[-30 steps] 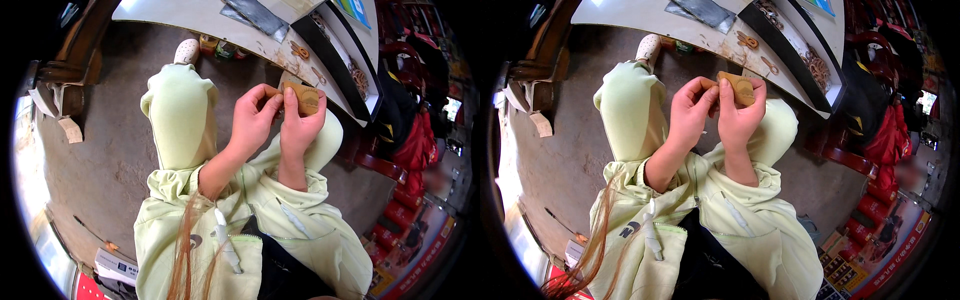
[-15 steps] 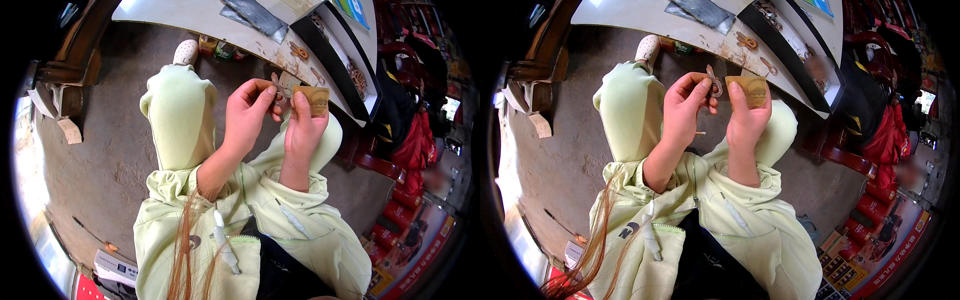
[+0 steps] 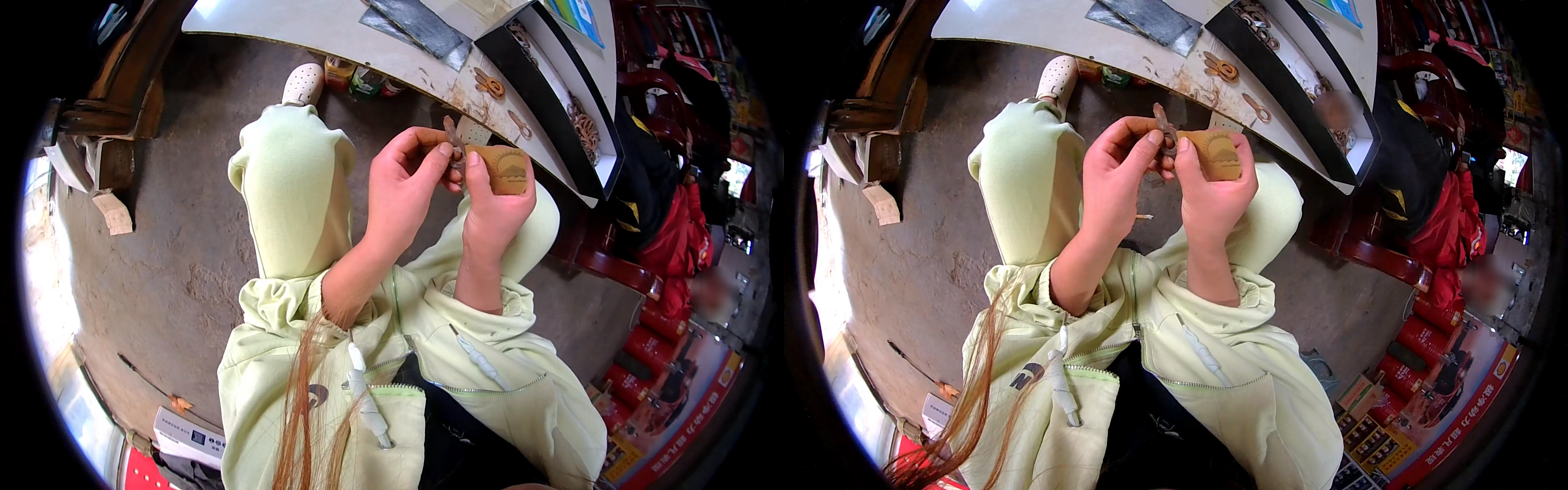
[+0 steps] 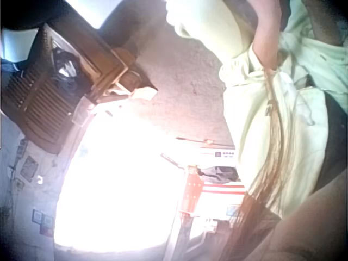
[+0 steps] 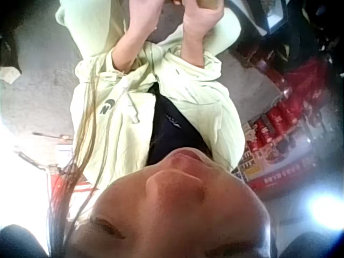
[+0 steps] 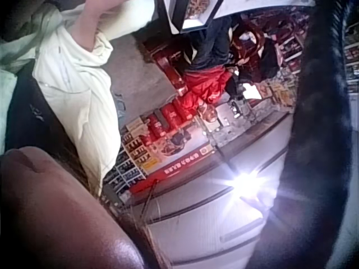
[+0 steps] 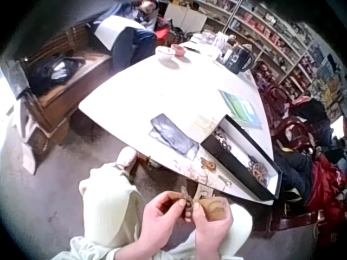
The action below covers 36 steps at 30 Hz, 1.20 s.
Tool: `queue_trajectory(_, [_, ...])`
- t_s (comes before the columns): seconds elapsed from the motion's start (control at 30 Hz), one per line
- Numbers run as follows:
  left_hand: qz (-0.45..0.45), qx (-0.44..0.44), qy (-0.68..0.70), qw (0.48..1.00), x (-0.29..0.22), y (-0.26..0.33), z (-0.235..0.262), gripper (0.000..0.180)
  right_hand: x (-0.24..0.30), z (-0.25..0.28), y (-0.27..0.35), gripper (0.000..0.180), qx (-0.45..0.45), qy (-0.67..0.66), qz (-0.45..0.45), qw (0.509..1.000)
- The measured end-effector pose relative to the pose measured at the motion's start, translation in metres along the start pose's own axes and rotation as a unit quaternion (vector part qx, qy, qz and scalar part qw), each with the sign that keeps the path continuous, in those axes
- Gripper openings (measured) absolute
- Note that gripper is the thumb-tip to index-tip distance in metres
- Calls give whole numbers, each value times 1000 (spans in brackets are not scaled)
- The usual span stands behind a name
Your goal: The person smooths small wooden pieces by hand using a sanding block. They pick up individual pieces from a box, rub them against the block, and place them back on the table or in the box.
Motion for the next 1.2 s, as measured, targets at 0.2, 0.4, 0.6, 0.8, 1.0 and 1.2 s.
queue_trajectory(0.2, [-2,18,-55,998,5,2,-1,9,1,-6,-1,18,17,-7,3,1000])
queue_trajectory(0.4, [-3,-6,-54,999,6,2,3,8,-3,-6,-2,21,23,5,6,1000])
queue_trajectory(0.6, [17,-1,-53,998,13,4,1,8,-4,-3,-3,22,25,4,2,1000])
queue_trajectory(0.8, [22,34,-65,997,14,6,-4,8,-5,-2,-4,22,22,-2,-4,1000])
queue_trajectory(1.0, [27,21,-43,998,12,3,-3,10,-2,-6,-3,23,26,-1,1,1000])
queue_trajectory(1.2, [41,35,8,999,15,6,-10,10,-12,6,-4,13,-17,-103,-67,992])
Point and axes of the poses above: each hand's wrist, its own y-axis away from the middle knuckle, its own z-axis out of the back of the hand, x = y × z, the point moved 9 cm from there along -y, towards the middle knuckle, and after that the axes turned 1 degree about x, right-handed, at the moved point
